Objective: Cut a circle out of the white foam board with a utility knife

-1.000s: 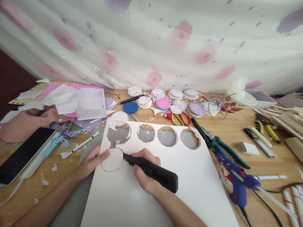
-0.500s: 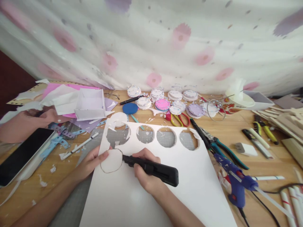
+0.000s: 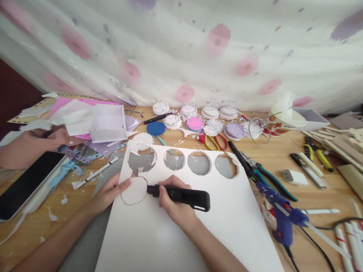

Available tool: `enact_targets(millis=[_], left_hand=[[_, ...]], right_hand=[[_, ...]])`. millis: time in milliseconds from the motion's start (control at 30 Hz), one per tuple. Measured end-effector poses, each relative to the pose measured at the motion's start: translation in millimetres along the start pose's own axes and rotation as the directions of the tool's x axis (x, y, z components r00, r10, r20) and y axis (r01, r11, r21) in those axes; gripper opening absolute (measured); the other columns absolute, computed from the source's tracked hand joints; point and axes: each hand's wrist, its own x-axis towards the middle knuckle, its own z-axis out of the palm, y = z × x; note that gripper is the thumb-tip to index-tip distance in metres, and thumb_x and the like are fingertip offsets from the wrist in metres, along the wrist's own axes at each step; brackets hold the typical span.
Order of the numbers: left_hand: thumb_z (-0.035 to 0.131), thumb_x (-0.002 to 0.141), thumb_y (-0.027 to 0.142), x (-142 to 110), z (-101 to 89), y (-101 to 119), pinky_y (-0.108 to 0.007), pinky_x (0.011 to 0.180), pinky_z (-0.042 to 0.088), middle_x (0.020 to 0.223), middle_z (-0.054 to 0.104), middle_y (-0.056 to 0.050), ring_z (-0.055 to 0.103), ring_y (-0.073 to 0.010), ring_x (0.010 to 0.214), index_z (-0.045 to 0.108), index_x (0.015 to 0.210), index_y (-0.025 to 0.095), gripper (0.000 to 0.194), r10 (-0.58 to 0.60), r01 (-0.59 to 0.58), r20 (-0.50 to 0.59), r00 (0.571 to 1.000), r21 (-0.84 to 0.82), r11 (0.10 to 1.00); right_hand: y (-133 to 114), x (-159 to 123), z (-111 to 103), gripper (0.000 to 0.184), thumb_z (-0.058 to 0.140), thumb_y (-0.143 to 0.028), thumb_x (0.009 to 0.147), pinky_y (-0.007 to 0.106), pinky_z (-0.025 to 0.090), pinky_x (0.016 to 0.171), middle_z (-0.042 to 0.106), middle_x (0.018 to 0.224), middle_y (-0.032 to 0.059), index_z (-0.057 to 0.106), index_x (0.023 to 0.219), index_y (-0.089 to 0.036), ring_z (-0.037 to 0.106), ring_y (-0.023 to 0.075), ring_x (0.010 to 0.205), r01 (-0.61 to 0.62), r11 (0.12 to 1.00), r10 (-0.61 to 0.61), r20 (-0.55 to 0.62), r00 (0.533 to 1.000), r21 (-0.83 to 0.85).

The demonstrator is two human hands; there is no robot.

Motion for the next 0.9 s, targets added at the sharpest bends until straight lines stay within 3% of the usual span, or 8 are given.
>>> enact_targets(millis=[300, 500, 667, 767, 900], left_hand=[[0.054, 0.087, 0.049, 0, -1.2, 0, -0.020, 0.058, 0.040, 0.077, 0.055, 0.001, 0.049, -0.0125, 0.068, 0.057, 0.096, 0.017, 0.033, 0.017, -0.017, -0.003, 1.000, 0.029, 0.999], [0.056, 0.086, 0.048, 0, -1.4, -3, -0.020, 0.058, 0.040, 0.078, 0.056, 0.000, 0.050, -0.0132, 0.069, 0.058, 0.097, 0.017, 0.033, -0.009, 0.009, -0.035, 0.999, 0.014, 1.000], [0.058, 0.085, 0.047, 1, -1.0, -4, -0.020, 0.059, 0.042, 0.081, 0.060, -0.001, 0.052, -0.0139, 0.071, 0.059, 0.099, 0.018, 0.033, -0.019, 0.018, -0.056, 0.998, -0.018, 1.000], [0.059, 0.085, 0.047, 1, -1.0, -5, -0.020, 0.058, 0.042, 0.082, 0.061, -0.001, 0.053, -0.0136, 0.070, 0.058, 0.100, 0.018, 0.032, -0.025, 0.023, -0.040, 0.999, -0.034, 0.999], [0.059, 0.084, 0.048, 1, -0.7, -5, -0.020, 0.056, 0.041, 0.082, 0.062, -0.001, 0.054, -0.0143, 0.068, 0.057, 0.101, 0.018, 0.034, -0.038, 0.037, -0.054, 0.998, -0.022, 0.999]], right_hand=[[-7, -1, 4, 0.030, 0.059, -0.045, 0.085, 0.022, 0.037, 0.042, 0.057, 0.044, -0.0026, 0.053, 0.070, -0.019, 0.044, 0.0092, 0.037, -0.059, 0.994, 0.064, -0.051, 0.997, 0.089], [-1, -3, 2, 0.028, 0.058, -0.041, 0.085, 0.019, 0.027, 0.038, 0.048, 0.040, -0.0056, 0.058, 0.070, -0.018, 0.038, 0.0069, 0.035, -0.006, 0.984, 0.032, -0.140, 0.990, 0.180], [8, -2, -6, 0.025, 0.058, -0.038, 0.083, 0.018, 0.021, 0.036, 0.044, 0.041, -0.0063, 0.059, 0.069, -0.018, 0.036, 0.0061, 0.034, 0.062, 0.932, 0.016, -0.211, 0.977, 0.357], [4, 1, -9, 0.021, 0.055, -0.038, 0.087, 0.017, 0.027, 0.037, 0.050, 0.043, -0.0053, 0.059, 0.079, -0.019, 0.041, 0.0075, 0.037, 0.054, 0.884, 0.003, -0.122, 0.993, 0.465], [-6, 5, -5, 0.026, 0.050, -0.044, 0.091, 0.025, 0.045, 0.052, 0.067, 0.064, 0.0009, 0.053, 0.106, -0.022, 0.057, 0.0131, 0.051, -0.029, 0.860, -0.032, 0.110, 0.993, 0.510]])
